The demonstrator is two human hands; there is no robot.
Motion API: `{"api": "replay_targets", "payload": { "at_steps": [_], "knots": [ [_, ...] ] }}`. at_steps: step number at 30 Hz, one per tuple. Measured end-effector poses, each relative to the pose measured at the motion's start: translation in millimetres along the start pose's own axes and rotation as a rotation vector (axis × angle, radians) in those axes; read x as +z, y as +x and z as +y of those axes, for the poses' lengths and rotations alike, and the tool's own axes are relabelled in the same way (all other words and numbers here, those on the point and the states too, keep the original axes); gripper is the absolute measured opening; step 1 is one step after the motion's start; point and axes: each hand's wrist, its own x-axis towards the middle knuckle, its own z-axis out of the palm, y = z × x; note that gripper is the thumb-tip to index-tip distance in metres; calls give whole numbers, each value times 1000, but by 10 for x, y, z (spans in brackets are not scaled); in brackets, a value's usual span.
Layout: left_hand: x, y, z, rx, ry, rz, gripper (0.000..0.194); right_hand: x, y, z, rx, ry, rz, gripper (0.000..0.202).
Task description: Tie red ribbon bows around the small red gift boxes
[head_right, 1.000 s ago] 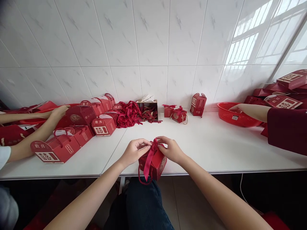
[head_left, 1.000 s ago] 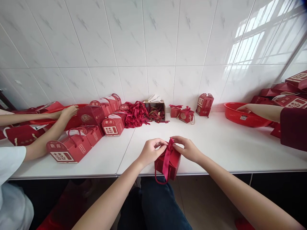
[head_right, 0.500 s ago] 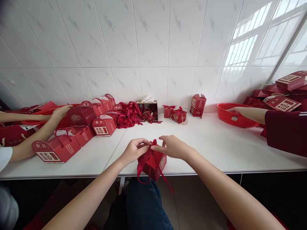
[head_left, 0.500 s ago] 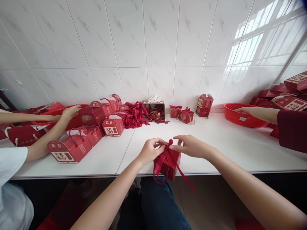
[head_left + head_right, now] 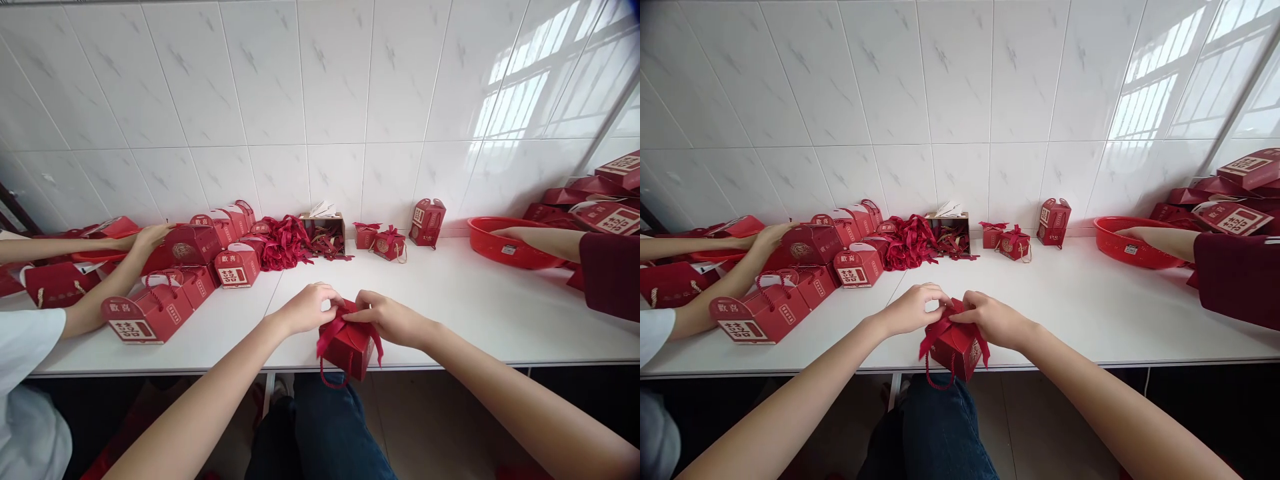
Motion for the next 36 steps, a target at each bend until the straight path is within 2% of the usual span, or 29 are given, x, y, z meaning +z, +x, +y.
{"api": "replay_targets", "payload": {
  "at_steps": [3,6,12,16,20,24,27,29,36],
  "knots": [
    [-54,42,-4,-9,43,-53,16,76,-10,51,-26,-29,14,48],
    [-70,69,2,-14,35,-145,12,107,-4,90,-46,58,46,51],
    [-8,97,-9,-39,-28,-285,10,122,-27,141,-99,182,76,50],
    [50,101,-36,-25,-109,-300,6,154,-49,176,-128,269,96,47],
    [60,99,-69,-18,-133,-294,10,182,-53,197,-143,264,99,44],
    [8,96,-123,-12,-151,-305,16,190,-54,206,-152,289,118,45],
    [-52,80,-169,-16,-166,-307,7,193,-62,216,-146,289,117,48],
    [-84,60,-185,-13,-163,-314,12,196,-67,223,-128,283,104,49],
    [-60,-32,-62,-29,-53,-272,7,192,-62,218,-158,277,125,49]
  ]
}}
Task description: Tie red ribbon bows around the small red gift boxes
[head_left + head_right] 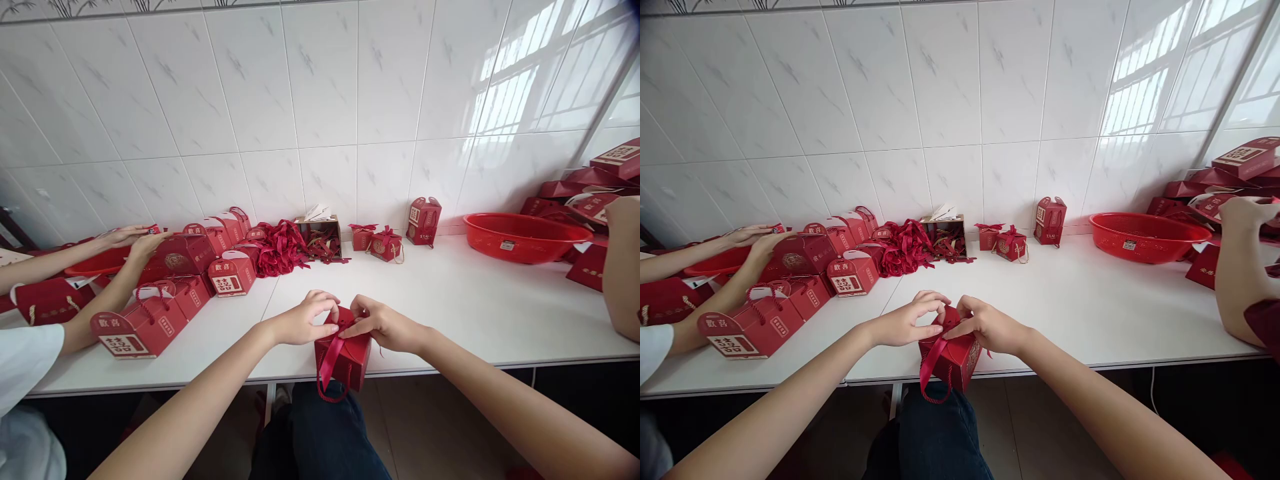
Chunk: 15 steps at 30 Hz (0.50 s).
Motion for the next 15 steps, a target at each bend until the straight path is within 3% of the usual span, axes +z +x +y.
{"api": "replay_targets", "payload": {
  "at_steps": [4,8,15],
  "knots": [
    [34,-14,59,-2,71,19,8,-1,15,-14,-4,-8,-5,45],
    [72,31,36,44,-113,29,15,9,27,-28,6,6,11,45],
    [77,87,-67,-70,-123,21,28,29,12,-30,1,-13,14,48]
  ]
}}
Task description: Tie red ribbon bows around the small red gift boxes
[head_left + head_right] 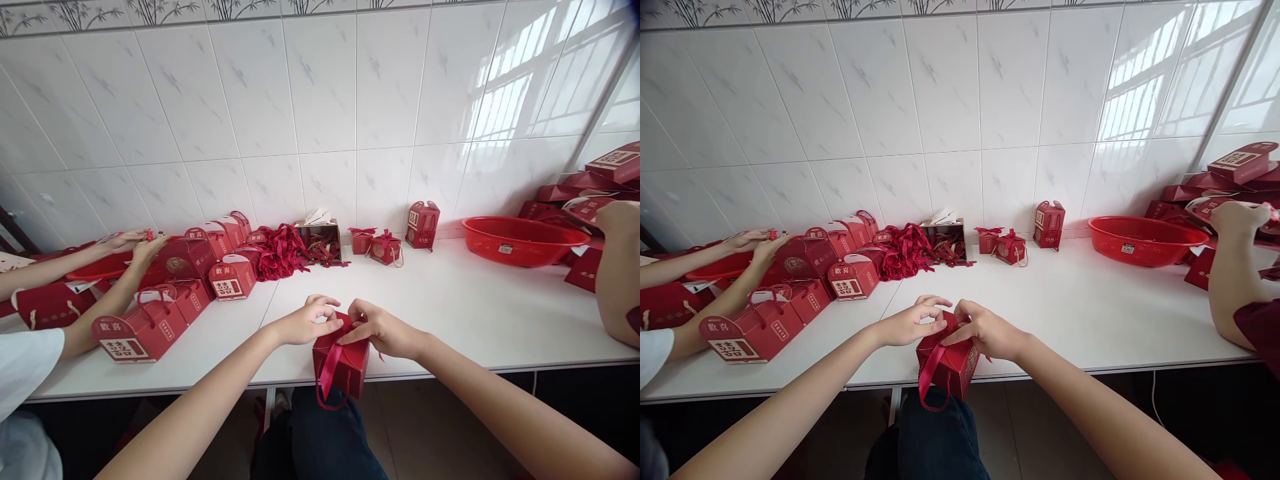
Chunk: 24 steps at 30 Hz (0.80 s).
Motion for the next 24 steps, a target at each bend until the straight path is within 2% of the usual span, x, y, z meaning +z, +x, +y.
{"api": "replay_targets", "payload": {
  "at_steps": [6,11,13,19,24],
  "knots": [
    [-47,-22,-15,75,-122,-38,19,6,-9,5,3,20,22,42],
    [-58,18,-32,29,4,140,17,0,-14,9,18,8,4,47],
    [-70,19,-16,24,6,157,18,1,-10,8,20,5,2,49],
    [-66,-51,47,33,-18,-19,19,20,4,7,7,10,20,50],
    [-4,-61,-2,23,-127,-14,14,24,3,21,-13,15,33,48]
  ]
}}
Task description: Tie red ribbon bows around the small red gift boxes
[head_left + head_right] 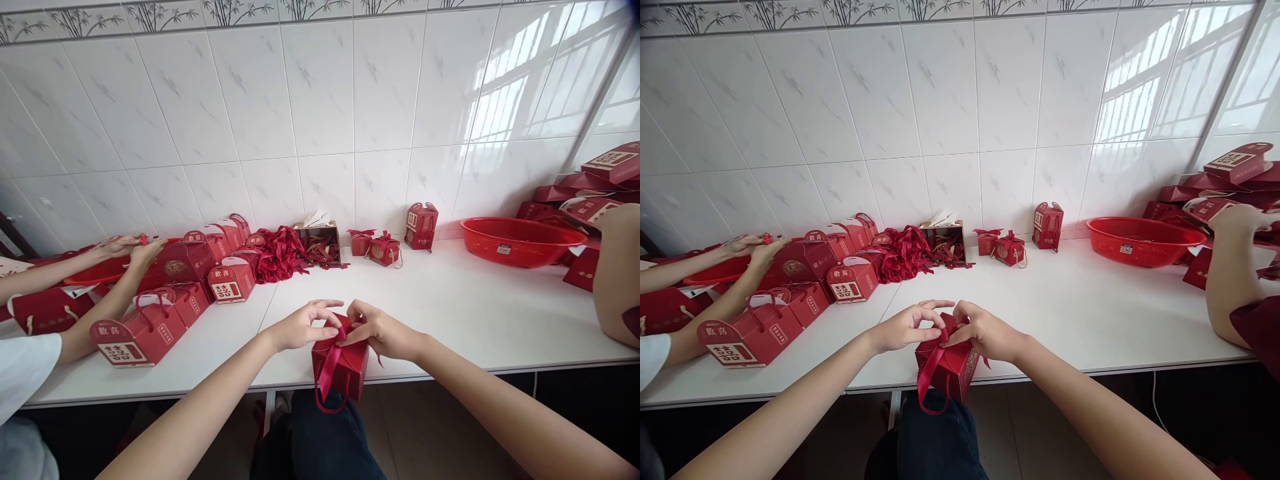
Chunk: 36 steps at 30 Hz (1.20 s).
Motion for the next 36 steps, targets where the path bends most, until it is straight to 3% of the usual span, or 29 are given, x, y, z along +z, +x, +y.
{"api": "replay_targets", "payload": {
  "at_steps": [5,11,16,20,23,27,32,36],
  "knots": [
    [-22,-13,-1,-19,36,-39,10,-11,-6,-3,7,-12,-5,48],
    [-106,3,94,42,75,-119,19,-19,1,-35,2,18,1,48],
    [-135,42,122,-27,217,-124,20,-19,-2,-40,-7,-46,-16,47],
    [-239,65,168,-70,389,-73,27,-26,-9,-36,-7,-63,-33,46],
    [-247,97,210,-18,276,41,25,-34,-8,-41,-4,-41,-24,45],
    [-74,114,205,16,-8,203,25,-36,-18,-34,34,34,7,47],
    [249,87,98,-23,-173,341,23,-26,-28,-1,26,107,75,40],
    [407,96,28,-43,-266,427,23,-28,-18,-16,62,131,91,33]
  ]
}}
